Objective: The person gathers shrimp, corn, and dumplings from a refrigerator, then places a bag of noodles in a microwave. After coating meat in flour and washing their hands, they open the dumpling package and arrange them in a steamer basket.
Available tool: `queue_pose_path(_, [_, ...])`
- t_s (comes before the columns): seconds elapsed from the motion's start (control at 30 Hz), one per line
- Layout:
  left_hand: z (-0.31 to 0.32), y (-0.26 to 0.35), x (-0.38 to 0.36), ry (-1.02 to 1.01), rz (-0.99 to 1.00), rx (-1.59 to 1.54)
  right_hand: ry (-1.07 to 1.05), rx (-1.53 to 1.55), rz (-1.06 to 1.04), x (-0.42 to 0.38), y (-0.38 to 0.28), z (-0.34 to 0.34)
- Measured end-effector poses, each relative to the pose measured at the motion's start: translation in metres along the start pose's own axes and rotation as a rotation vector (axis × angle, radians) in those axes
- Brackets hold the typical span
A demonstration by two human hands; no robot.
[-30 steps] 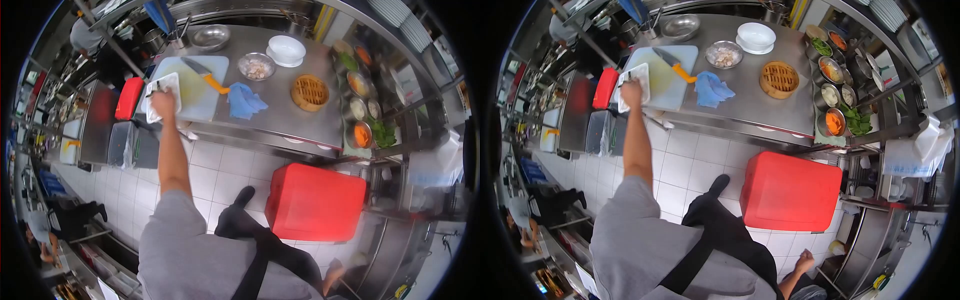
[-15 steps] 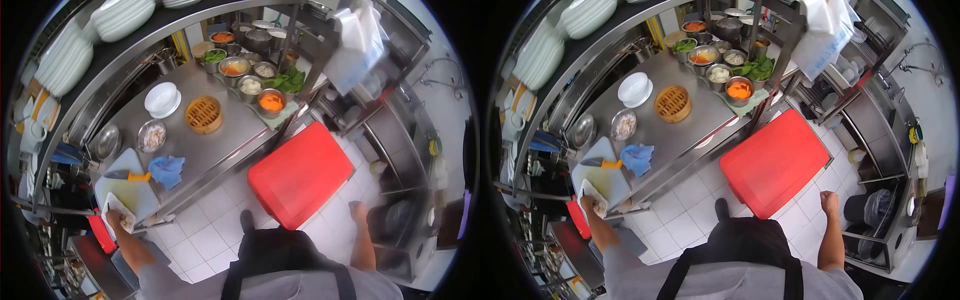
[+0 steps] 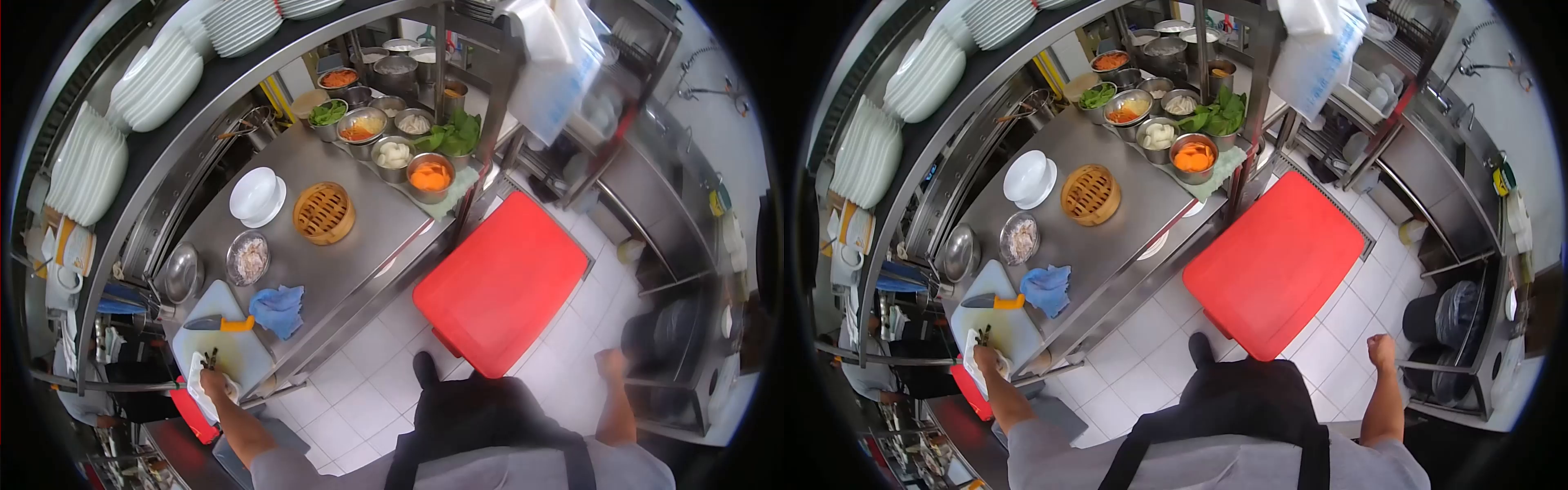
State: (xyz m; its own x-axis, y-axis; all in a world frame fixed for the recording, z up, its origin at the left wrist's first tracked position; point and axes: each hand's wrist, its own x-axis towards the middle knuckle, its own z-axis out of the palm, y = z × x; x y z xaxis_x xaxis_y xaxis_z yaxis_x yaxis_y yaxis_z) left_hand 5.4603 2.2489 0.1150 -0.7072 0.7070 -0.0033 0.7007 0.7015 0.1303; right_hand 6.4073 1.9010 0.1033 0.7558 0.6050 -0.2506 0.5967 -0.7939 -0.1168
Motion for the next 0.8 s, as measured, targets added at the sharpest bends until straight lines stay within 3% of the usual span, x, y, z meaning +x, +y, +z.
queue_pose_path(0.17, [-0.003,-0.002,0.026,0.108,0.13,0.102,-0.076,0.138,0.186,-0.01,-0.005,0.01])
queue_pose_path(0.23, [-0.003,-0.012,0.041,0.124,0.18,0.084,-0.03,-0.064,-0.071,0.002,0.019,0.031])
queue_pose_path(0.27, [-0.006,-0.011,0.042,0.095,0.199,-0.014,0.007,0.165,0.09,0.011,0.031,0.053])
queue_pose_path(0.3, [-0.013,-0.003,0.035,0.065,0.219,-0.112,0.009,0.167,0.089,0.011,0.036,0.051])
queue_pose_path(0.37, [-0.044,0.023,0.019,0.143,0.334,-0.131,0.006,0.001,-0.083,0.007,0.044,0.053])
queue_pose_path(0.43, [-0.076,0.068,-0.002,0.2,0.395,-0.183,0.011,0.082,-0.13,0.011,0.053,0.063])
queue_pose_path(0.5, [-0.109,0.135,-0.028,-0.009,0.39,-0.424,-0.082,0.317,0.159,0.018,0.066,0.088])
queue_pose_path(0.53, [-0.111,0.16,-0.032,-0.074,0.431,-0.607,-0.082,0.317,0.15,0.02,0.076,0.091])
queue_pose_path(0.6, [-0.123,0.248,-0.073,-0.141,0.331,-0.999,-0.06,0.216,-0.065,0.02,0.094,0.101])
queue_pose_path(0.7, [-0.135,0.371,-0.106,-0.457,0.277,-1.181,-0.109,0.208,-0.169,0.033,0.129,0.127])
queue_pose_path(0.77, [-0.127,0.444,-0.118,-0.604,0.353,-1.311,-0.128,0.224,-0.213,0.032,0.14,0.133])
queue_pose_path(0.8, [-0.112,0.487,-0.107,-0.692,0.378,-1.422,-0.138,0.385,0.036,0.022,0.133,0.128])
